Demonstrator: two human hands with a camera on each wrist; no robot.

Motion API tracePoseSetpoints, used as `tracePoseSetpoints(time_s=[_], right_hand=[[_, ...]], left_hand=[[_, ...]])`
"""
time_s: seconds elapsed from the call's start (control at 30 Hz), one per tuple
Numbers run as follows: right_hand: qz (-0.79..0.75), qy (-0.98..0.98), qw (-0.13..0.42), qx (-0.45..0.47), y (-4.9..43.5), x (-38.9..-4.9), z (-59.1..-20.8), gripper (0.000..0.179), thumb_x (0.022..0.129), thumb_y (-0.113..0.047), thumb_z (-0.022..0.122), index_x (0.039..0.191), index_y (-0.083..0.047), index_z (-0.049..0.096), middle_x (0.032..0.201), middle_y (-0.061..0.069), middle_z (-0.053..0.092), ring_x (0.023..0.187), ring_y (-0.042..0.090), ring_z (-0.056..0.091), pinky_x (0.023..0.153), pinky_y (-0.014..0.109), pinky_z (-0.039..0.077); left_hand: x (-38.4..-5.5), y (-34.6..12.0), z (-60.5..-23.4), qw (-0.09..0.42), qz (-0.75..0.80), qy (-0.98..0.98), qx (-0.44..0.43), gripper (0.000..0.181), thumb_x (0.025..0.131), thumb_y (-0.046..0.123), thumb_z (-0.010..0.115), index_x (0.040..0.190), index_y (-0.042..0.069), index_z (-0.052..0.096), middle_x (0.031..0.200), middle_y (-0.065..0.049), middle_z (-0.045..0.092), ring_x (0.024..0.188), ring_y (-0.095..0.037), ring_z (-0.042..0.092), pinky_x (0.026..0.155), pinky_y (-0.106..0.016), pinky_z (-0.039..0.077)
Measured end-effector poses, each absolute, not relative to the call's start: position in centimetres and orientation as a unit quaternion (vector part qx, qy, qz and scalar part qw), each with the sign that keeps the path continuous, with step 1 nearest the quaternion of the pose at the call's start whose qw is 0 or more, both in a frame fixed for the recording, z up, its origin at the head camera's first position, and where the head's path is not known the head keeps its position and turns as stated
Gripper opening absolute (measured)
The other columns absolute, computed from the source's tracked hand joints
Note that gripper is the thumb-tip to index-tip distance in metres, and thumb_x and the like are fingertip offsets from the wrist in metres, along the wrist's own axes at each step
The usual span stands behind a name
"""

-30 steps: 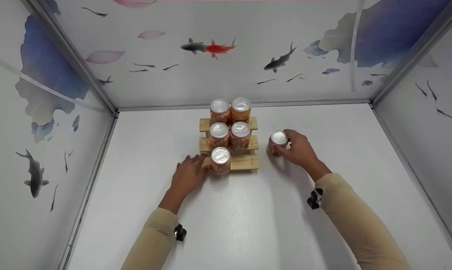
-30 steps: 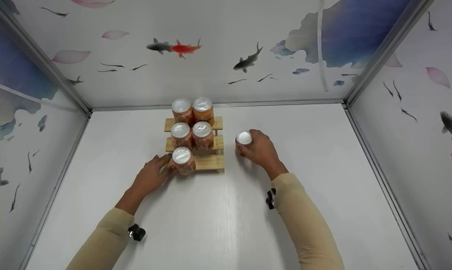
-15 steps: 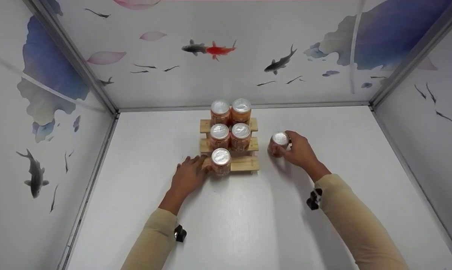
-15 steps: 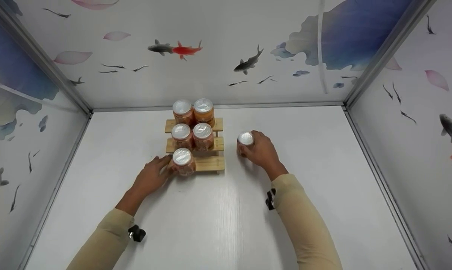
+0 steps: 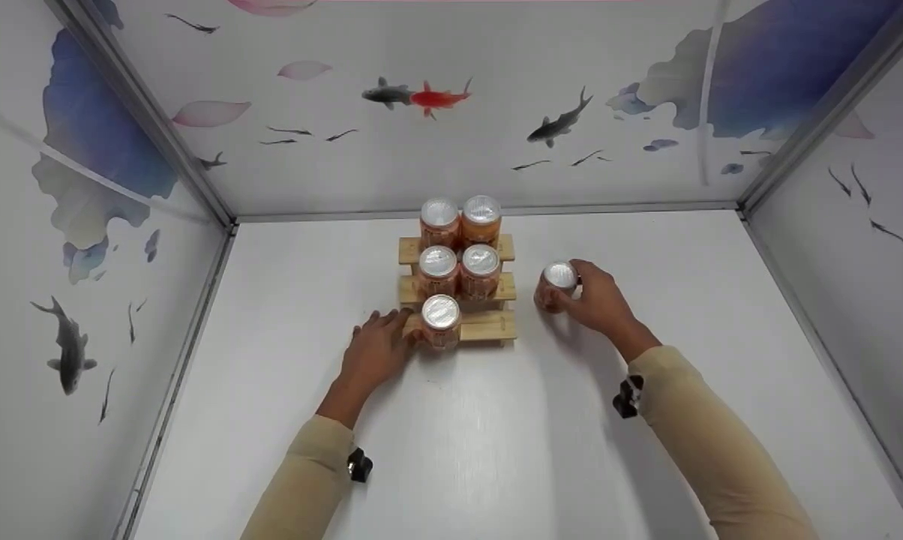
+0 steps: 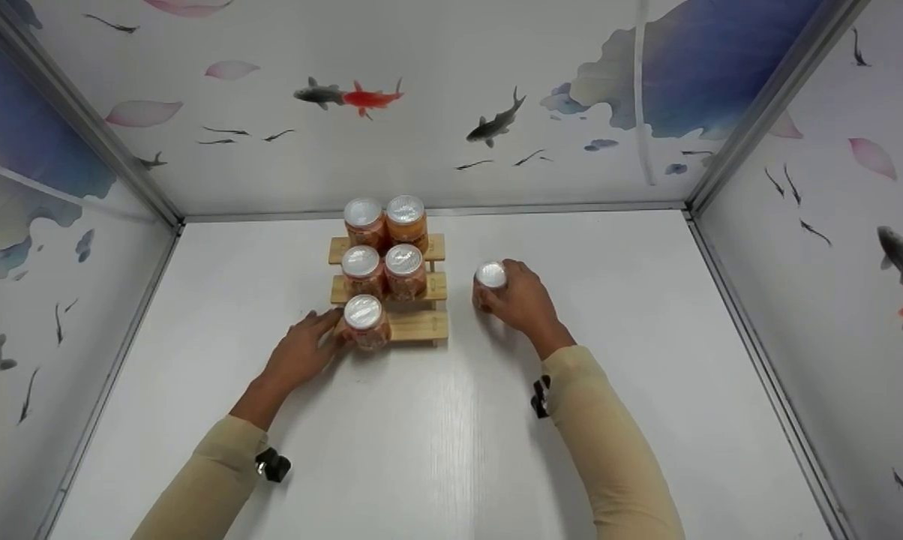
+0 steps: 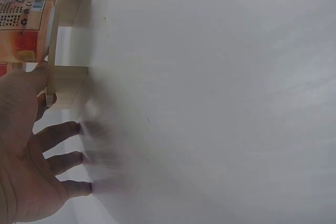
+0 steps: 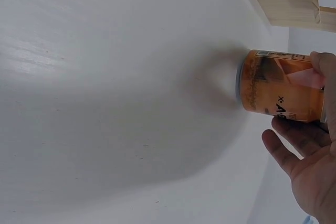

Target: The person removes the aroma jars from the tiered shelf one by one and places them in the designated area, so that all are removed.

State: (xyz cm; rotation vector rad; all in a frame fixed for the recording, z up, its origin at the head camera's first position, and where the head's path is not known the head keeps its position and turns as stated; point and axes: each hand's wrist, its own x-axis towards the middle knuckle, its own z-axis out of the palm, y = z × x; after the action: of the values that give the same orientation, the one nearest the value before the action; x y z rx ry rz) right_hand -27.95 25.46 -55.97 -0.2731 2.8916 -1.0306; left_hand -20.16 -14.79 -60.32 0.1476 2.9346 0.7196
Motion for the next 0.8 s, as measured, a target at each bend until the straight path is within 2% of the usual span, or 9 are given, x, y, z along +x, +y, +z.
tracePoseSetpoints(time_s=[0.1, 0.33, 0.6, 0.8], right_hand=[[-0.323, 0.941, 0.032, -0.092, 25.4, -27.9, -55.9, 0.066, 0.108, -0.026, 0.074, 0.156, 0.013, 0.049, 0.150, 0.033, 0.061, 0.134, 0.047, 0.065, 0.111, 0.061, 0.054], [-0.325, 0.941, 0.038, -0.088, 25.4, -27.9, -55.6, 0.066, 0.106, -0.028, 0.075, 0.153, 0.011, 0.051, 0.149, 0.031, 0.061, 0.132, 0.044, 0.064, 0.111, 0.060, 0.053], [-0.300, 0.948, 0.014, -0.107, 25.3, -27.5, -55.1, 0.076, 0.105, -0.032, 0.077, 0.161, 0.008, 0.045, 0.158, 0.032, 0.052, 0.147, 0.051, 0.055, 0.122, 0.066, 0.046], [-0.286, 0.950, -0.016, -0.127, 24.7, -27.1, -54.3, 0.076, 0.105, -0.034, 0.078, 0.163, 0.003, 0.046, 0.164, 0.029, 0.048, 0.153, 0.049, 0.050, 0.124, 0.066, 0.044]], left_hand=[[-20.2, -14.8, -60.3, 0.064, 0.238, 0.968, 0.045, 0.055, 0.114, 0.040, 0.058, 0.164, 0.018, 0.055, 0.168, -0.015, 0.055, 0.163, -0.047, 0.041, 0.128, -0.077, 0.032], [-20.3, -14.8, -60.3, 0.062, 0.243, 0.967, 0.046, 0.056, 0.114, 0.043, 0.057, 0.164, 0.018, 0.056, 0.168, -0.015, 0.056, 0.163, -0.048, 0.041, 0.128, -0.077, 0.031], [-20.1, -14.8, -60.3, 0.058, 0.248, 0.966, 0.049, 0.056, 0.114, 0.044, 0.057, 0.164, 0.018, 0.056, 0.168, -0.014, 0.056, 0.163, -0.048, 0.041, 0.127, -0.078, 0.032], [-20.1, -14.9, -60.2, 0.058, 0.261, 0.963, 0.047, 0.056, 0.114, 0.044, 0.058, 0.164, 0.018, 0.056, 0.167, -0.015, 0.056, 0.163, -0.048, 0.040, 0.128, -0.078, 0.030]])
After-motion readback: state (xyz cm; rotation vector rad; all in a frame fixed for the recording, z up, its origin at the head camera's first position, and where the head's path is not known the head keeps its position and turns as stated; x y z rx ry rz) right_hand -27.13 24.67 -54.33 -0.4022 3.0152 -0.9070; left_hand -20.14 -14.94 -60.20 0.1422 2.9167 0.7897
